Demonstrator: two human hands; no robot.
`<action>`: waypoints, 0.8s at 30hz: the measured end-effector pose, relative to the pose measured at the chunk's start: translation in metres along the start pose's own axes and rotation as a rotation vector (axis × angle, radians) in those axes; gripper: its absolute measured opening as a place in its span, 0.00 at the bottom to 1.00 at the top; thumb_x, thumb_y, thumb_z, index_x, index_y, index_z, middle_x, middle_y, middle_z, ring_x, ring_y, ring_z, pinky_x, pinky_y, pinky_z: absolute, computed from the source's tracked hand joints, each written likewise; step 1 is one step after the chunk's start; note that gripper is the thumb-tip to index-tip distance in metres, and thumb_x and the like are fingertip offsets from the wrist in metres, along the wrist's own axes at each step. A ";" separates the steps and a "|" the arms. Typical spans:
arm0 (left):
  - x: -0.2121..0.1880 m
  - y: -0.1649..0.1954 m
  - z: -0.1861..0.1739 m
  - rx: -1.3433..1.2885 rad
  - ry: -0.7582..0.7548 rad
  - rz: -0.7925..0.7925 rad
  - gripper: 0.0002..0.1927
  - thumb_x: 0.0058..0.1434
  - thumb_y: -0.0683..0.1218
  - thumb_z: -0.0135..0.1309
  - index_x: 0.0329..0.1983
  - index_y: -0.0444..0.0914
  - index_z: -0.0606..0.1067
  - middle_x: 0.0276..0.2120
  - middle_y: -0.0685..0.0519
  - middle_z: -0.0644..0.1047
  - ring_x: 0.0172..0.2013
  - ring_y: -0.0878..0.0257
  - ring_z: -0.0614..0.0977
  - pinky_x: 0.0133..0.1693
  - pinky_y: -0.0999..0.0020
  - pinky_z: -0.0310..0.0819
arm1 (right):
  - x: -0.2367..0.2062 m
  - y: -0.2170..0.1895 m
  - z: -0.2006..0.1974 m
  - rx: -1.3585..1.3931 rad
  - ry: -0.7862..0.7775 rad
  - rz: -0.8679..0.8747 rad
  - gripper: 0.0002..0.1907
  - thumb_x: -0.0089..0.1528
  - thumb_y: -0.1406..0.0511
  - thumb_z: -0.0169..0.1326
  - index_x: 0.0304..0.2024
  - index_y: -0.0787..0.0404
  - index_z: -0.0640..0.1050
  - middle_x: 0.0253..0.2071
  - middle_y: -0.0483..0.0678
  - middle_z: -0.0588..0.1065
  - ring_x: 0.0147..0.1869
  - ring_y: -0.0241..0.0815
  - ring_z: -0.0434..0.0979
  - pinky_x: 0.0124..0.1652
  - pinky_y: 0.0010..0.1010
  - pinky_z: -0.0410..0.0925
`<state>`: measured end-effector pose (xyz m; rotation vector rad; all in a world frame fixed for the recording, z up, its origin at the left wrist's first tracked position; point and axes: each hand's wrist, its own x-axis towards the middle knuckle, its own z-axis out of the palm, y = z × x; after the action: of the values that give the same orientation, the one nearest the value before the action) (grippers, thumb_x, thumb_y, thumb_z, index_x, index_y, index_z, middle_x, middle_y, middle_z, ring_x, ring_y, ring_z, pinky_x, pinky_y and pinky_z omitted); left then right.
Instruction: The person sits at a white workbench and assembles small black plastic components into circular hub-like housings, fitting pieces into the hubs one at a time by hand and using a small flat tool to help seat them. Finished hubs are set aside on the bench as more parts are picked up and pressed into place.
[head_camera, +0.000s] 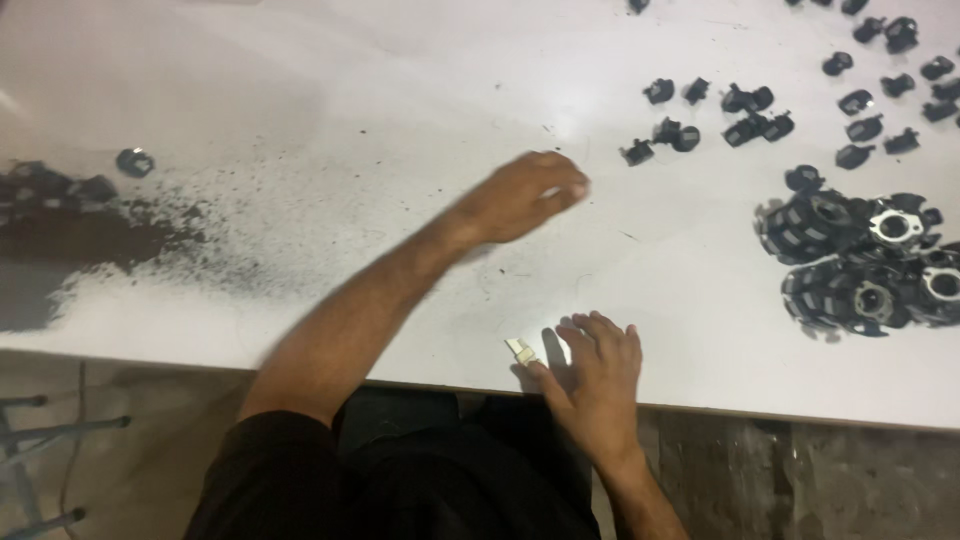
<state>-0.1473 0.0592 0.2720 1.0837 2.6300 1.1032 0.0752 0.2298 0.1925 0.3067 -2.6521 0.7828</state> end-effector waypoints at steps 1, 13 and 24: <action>-0.034 -0.016 -0.024 0.069 0.064 -0.055 0.25 0.73 0.61 0.40 0.59 0.43 0.77 0.62 0.49 0.75 0.64 0.53 0.71 0.66 0.54 0.63 | 0.000 -0.016 0.008 -0.029 -0.029 -0.014 0.20 0.56 0.59 0.64 0.47 0.61 0.78 0.59 0.54 0.70 0.70 0.56 0.63 0.68 0.65 0.48; -0.272 -0.129 -0.189 0.298 0.224 -0.561 0.37 0.68 0.73 0.32 0.74 0.52 0.61 0.76 0.50 0.55 0.76 0.51 0.54 0.72 0.38 0.35 | 0.097 -0.090 0.063 0.001 0.201 -0.025 0.16 0.74 0.65 0.52 0.57 0.73 0.70 0.66 0.70 0.66 0.63 0.67 0.69 0.56 0.51 0.66; -0.461 -0.075 -0.084 0.344 -0.039 -0.176 0.32 0.70 0.60 0.42 0.73 0.43 0.62 0.77 0.47 0.51 0.76 0.51 0.47 0.73 0.45 0.37 | 0.168 -0.275 0.229 0.168 0.079 -0.366 0.17 0.70 0.66 0.51 0.57 0.72 0.72 0.53 0.66 0.73 0.53 0.68 0.71 0.53 0.55 0.63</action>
<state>0.1246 -0.3240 0.2022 0.8853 2.8845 0.6052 -0.0584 -0.1416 0.2119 0.7631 -2.3612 0.8726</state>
